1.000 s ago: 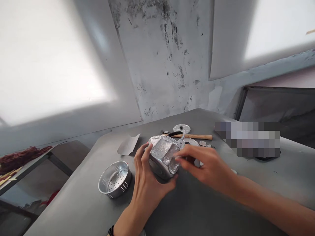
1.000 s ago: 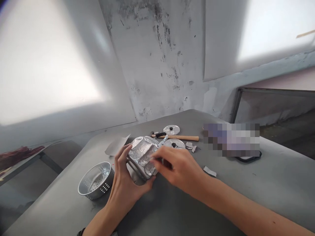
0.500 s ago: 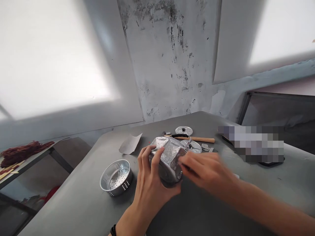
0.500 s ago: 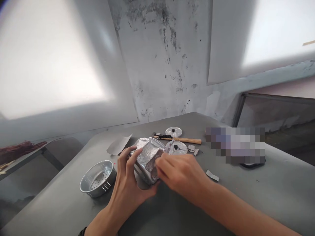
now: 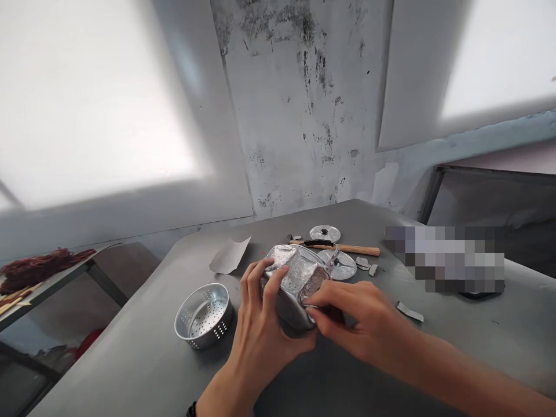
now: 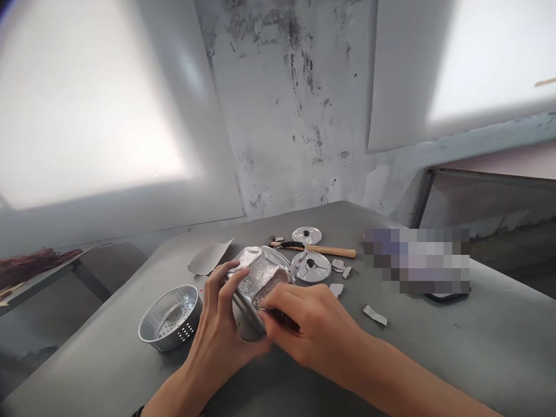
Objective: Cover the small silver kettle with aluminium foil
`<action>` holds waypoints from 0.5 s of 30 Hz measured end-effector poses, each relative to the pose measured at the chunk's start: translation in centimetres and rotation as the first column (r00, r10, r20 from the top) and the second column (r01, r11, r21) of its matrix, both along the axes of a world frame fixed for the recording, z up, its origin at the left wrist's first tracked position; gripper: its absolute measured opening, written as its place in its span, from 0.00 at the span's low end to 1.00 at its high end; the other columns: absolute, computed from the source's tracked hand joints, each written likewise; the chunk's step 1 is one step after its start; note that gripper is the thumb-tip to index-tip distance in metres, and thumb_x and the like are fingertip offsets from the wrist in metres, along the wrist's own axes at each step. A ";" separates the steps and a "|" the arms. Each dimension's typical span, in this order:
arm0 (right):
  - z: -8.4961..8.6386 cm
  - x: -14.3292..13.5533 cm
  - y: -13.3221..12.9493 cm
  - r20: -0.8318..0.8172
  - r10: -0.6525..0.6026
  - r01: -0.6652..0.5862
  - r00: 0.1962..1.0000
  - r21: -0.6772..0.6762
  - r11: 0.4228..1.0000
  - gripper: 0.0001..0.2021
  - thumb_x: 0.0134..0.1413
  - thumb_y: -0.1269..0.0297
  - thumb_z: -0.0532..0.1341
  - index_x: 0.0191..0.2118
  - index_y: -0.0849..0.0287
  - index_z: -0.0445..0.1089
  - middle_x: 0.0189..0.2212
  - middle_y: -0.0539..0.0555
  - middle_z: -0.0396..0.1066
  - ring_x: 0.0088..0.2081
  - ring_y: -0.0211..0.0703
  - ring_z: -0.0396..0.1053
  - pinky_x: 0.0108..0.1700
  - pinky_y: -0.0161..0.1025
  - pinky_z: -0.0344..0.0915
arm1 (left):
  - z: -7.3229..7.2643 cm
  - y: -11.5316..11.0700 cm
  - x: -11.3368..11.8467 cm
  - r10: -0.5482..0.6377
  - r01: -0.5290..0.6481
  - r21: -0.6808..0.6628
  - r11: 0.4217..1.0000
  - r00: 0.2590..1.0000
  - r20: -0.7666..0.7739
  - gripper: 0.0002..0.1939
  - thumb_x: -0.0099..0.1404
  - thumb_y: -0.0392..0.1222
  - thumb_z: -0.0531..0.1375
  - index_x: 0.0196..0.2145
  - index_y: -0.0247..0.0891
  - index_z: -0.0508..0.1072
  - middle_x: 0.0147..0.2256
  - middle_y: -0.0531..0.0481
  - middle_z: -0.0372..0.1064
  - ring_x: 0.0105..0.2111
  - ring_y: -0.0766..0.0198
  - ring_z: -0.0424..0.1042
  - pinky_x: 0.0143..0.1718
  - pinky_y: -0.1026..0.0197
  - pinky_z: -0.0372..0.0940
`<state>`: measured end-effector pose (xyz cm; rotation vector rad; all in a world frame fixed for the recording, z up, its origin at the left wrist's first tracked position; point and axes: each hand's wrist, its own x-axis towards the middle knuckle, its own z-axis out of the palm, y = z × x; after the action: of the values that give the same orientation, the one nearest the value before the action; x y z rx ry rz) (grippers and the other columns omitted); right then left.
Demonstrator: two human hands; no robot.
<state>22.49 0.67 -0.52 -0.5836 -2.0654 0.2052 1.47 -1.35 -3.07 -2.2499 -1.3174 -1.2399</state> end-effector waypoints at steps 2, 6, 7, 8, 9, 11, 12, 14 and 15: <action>0.2 0.2 0.1 -0.062 -0.089 0.088 0.994 -0.030 0.996 0.06 0.66 0.72 0.60 0.38 0.55 0.72 0.26 0.44 0.73 0.25 0.33 0.69 0.30 0.31 0.64 | 0.0 -0.1 0.0 0.004 -0.004 -0.010 1.000 1.000 0.007 0.49 0.52 0.41 0.73 0.68 0.44 0.57 0.65 0.36 0.55 0.66 0.36 0.59 0.60 0.32 0.68; 0.1 0.4 0.3 -0.051 -0.193 0.192 0.980 -0.027 0.981 0.07 0.67 0.71 0.60 0.36 0.56 0.72 0.25 0.45 0.73 0.24 0.34 0.68 0.29 0.32 0.62 | 0.1 -0.1 0.0 -0.009 0.009 -0.004 1.000 1.000 -0.026 0.49 0.52 0.42 0.74 0.67 0.43 0.58 0.65 0.35 0.55 0.66 0.35 0.58 0.60 0.32 0.68; -0.1 0.2 0.1 -0.028 -0.140 0.139 0.990 -0.020 0.990 0.07 0.67 0.71 0.59 0.36 0.56 0.72 0.25 0.45 0.73 0.24 0.34 0.68 0.29 0.32 0.62 | 0.1 -0.1 0.0 -0.018 0.018 0.005 1.000 0.999 -0.027 0.48 0.52 0.40 0.73 0.67 0.43 0.58 0.65 0.35 0.55 0.66 0.36 0.58 0.61 0.31 0.67; -0.1 0.0 -0.1 -0.009 -0.076 0.076 0.997 -0.038 0.996 0.07 0.66 0.72 0.59 0.36 0.56 0.72 0.25 0.46 0.73 0.24 0.34 0.68 0.28 0.32 0.62 | 0.1 0.0 -0.1 -0.025 0.025 0.013 1.000 0.999 -0.022 0.47 0.52 0.39 0.72 0.66 0.42 0.58 0.65 0.35 0.55 0.66 0.36 0.58 0.62 0.31 0.66; -0.1 -0.2 -0.3 -0.008 -0.019 0.019 1.000 -0.063 0.998 0.07 0.66 0.72 0.59 0.36 0.56 0.72 0.25 0.45 0.72 0.24 0.33 0.67 0.27 0.31 0.61 | 0.0 0.0 -0.1 -0.034 0.034 0.019 0.999 0.999 -0.014 0.47 0.51 0.38 0.71 0.66 0.42 0.58 0.65 0.35 0.55 0.66 0.36 0.58 0.62 0.31 0.65; 0.1 -0.3 -0.5 -0.033 0.026 -0.030 0.999 -0.108 0.994 0.07 0.65 0.73 0.59 0.37 0.56 0.72 0.24 0.44 0.71 0.23 0.32 0.67 0.27 0.29 0.62 | -0.1 0.1 -0.3 -0.032 0.032 0.010 0.999 0.999 0.003 0.47 0.52 0.38 0.70 0.66 0.43 0.58 0.65 0.36 0.55 0.66 0.37 0.58 0.63 0.32 0.65; 0.3 -0.2 -0.5 -0.057 -0.002 -0.005 0.998 -0.119 0.993 0.07 0.64 0.73 0.60 0.37 0.55 0.73 0.24 0.43 0.71 0.23 0.32 0.67 0.28 0.29 0.62 | -0.1 0.2 -0.3 -0.024 0.024 -0.002 1.000 1.000 0.007 0.47 0.52 0.39 0.71 0.67 0.43 0.57 0.66 0.36 0.55 0.66 0.37 0.59 0.62 0.32 0.66; 0.6 0.1 -0.2 -0.094 -0.122 0.110 0.988 -0.130 0.985 0.07 0.65 0.71 0.60 0.36 0.55 0.72 0.23 0.43 0.70 0.24 0.33 0.66 0.28 0.30 0.63 | 0.0 0.1 -0.3 -0.011 0.011 -0.014 1.000 1.000 0.002 0.48 0.52 0.41 0.73 0.67 0.44 0.58 0.66 0.36 0.55 0.66 0.37 0.58 0.61 0.33 0.67; 0.6 0.2 0.0 -0.100 -0.177 0.163 0.979 -0.133 0.977 0.07 0.66 0.71 0.60 0.35 0.55 0.72 0.23 0.44 0.71 0.24 0.33 0.67 0.29 0.30 0.63 | 0.0 0.1 -0.3 -0.011 0.011 -0.014 1.000 1.000 -0.009 0.48 0.52 0.43 0.74 0.67 0.44 0.58 0.66 0.36 0.55 0.67 0.36 0.58 0.61 0.33 0.67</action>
<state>22.68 0.63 0.07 -0.8046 -1.8928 0.2617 1.20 -1.28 -3.08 -2.2727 -1.3161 -1.2264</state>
